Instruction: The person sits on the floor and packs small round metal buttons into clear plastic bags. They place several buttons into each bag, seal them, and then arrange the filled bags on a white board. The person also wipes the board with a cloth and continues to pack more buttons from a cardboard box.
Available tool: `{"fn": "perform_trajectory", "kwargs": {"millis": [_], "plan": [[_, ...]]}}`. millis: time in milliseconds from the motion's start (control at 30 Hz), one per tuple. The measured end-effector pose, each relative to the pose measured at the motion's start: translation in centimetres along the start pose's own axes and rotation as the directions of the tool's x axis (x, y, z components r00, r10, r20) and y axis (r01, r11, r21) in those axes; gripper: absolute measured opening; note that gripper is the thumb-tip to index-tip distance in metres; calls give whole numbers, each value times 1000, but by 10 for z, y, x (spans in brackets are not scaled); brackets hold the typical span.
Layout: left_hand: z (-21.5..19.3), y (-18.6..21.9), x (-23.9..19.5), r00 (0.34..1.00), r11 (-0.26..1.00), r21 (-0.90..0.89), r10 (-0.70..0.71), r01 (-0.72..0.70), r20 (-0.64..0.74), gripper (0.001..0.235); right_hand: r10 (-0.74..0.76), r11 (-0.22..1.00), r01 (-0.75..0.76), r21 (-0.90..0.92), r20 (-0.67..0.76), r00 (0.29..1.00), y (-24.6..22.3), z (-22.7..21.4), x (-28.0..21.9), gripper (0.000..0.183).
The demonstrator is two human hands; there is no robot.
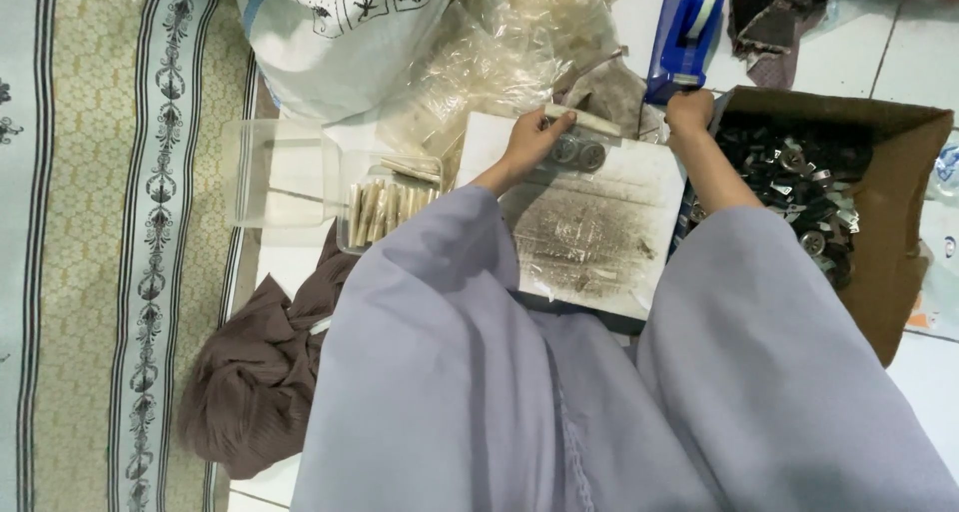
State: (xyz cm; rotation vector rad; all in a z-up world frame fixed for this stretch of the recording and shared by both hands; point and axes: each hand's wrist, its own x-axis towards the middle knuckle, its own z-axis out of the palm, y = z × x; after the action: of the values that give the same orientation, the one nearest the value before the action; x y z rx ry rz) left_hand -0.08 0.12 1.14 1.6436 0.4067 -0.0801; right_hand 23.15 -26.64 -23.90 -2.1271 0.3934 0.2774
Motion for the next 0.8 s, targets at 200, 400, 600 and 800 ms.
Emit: {"fn": "perform_trajectory", "kwargs": {"millis": [200,400,600,800], "plan": [[0,-10,3,1000,1000,16,-6,6,-13,40,-9,998,4,-68,-66,998,-41,-15,-41,20],[0,3,-4,1000,1000,9,-3,3,-5,38,-6,971,4,-237,-8,1000,39,5,32,25],[1,6,-7,1000,1000,2,-23,23,-7,38,-16,989,55,-140,262,965,-44,-32,-65,16],[0,-2,-4,1000,999,26,-25,26,-13,44,-122,991,130,-11,275,954,-52,-40,-78,14]]}}
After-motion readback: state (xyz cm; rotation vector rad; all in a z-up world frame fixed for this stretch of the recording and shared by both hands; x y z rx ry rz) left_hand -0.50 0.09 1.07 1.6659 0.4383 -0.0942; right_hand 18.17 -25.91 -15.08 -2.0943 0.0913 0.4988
